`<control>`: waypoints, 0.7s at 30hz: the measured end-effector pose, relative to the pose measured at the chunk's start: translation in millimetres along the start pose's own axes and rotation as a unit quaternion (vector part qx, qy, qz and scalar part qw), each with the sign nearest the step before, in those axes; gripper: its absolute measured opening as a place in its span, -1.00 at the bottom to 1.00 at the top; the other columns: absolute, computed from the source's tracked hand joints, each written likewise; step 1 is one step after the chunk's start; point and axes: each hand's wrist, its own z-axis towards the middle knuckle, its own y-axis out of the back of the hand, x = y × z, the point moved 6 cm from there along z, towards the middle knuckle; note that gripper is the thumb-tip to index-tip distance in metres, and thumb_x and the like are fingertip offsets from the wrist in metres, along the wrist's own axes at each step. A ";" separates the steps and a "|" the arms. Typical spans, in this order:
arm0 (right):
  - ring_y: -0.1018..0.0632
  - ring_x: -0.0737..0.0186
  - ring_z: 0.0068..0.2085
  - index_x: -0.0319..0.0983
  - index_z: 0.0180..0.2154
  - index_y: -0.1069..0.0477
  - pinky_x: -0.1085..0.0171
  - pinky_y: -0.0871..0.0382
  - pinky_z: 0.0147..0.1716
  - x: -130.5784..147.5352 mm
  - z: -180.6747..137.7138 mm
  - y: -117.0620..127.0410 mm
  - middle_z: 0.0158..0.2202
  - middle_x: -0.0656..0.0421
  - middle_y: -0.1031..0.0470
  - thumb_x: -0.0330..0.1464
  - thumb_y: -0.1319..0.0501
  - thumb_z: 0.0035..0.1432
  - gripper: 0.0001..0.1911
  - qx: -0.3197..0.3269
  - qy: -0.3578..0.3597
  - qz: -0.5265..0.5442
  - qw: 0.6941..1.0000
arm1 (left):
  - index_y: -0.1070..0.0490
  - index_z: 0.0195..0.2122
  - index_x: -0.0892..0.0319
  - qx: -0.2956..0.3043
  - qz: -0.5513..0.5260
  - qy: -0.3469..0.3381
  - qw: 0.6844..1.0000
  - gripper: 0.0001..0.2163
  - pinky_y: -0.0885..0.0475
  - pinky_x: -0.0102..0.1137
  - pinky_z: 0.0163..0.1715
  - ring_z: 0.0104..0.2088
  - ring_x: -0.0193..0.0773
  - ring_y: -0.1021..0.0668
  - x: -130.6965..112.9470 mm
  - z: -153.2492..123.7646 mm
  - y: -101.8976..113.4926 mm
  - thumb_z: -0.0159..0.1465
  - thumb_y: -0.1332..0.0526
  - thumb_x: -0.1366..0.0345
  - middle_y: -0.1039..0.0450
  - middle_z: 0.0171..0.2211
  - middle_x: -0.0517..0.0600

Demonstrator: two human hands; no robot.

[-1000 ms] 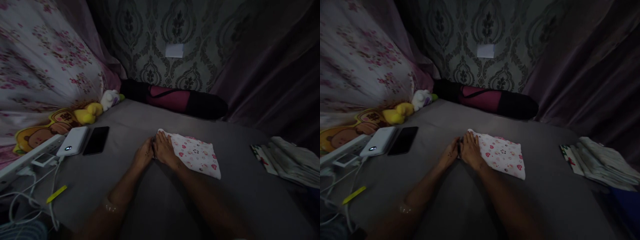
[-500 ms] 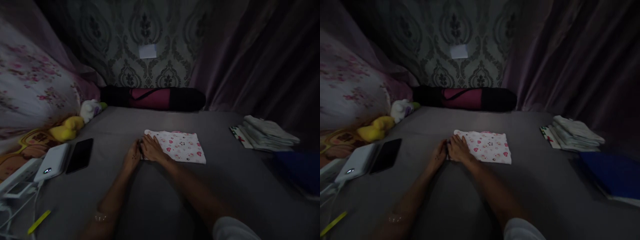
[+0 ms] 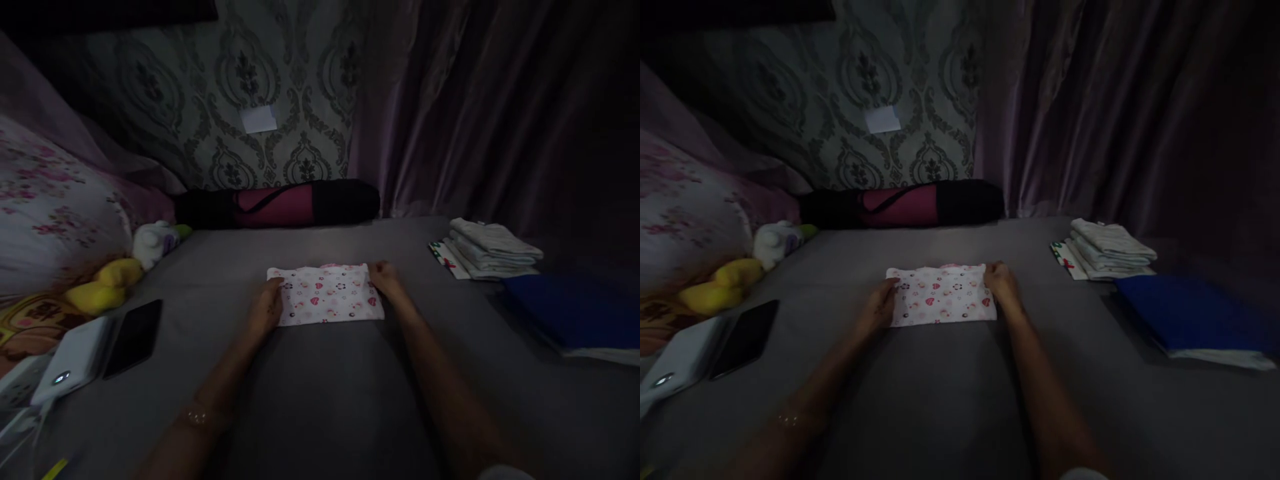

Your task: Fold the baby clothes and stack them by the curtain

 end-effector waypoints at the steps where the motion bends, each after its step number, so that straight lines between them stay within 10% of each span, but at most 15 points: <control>1: -0.58 0.11 -0.36 -0.34 -0.28 -0.54 0.30 -0.35 -0.42 -5.6 2.1 0.7 -0.39 -0.05 -0.57 -0.19 0.03 0.25 -0.55 0.009 -0.006 -0.004 1.000 | -0.36 0.01 0.19 0.013 0.004 -0.021 1.000 -0.67 -0.38 -0.15 0.05 0.01 -0.12 -0.49 -9.6 5.4 -6.4 0.30 0.05 0.35 -0.46 0.00 0.11; 12: -0.58 -0.07 -0.16 -0.35 -0.30 -0.54 0.19 -0.39 -0.32 -9.6 0.6 -12.9 -0.22 -0.22 -0.56 0.02 0.00 0.18 -0.40 0.064 0.007 -0.074 0.995 | -0.27 0.13 0.31 0.075 0.065 -0.059 0.993 -0.62 -0.17 -0.08 0.20 0.23 -0.04 -0.28 -74.3 28.9 -76.3 0.32 0.06 0.34 -0.28 0.17 0.25; 21: -0.59 0.10 -0.34 -0.34 -0.37 -0.52 0.30 -0.42 -0.45 -5.4 4.6 -21.6 -0.38 0.03 -0.59 -0.25 -0.28 0.05 -0.75 0.153 0.019 0.161 0.975 | -0.14 0.25 0.34 0.133 0.136 -0.012 0.982 -0.48 0.03 -0.05 0.26 0.32 0.03 -0.06 -77.8 24.2 -91.0 0.38 0.17 0.12 -0.07 0.29 0.25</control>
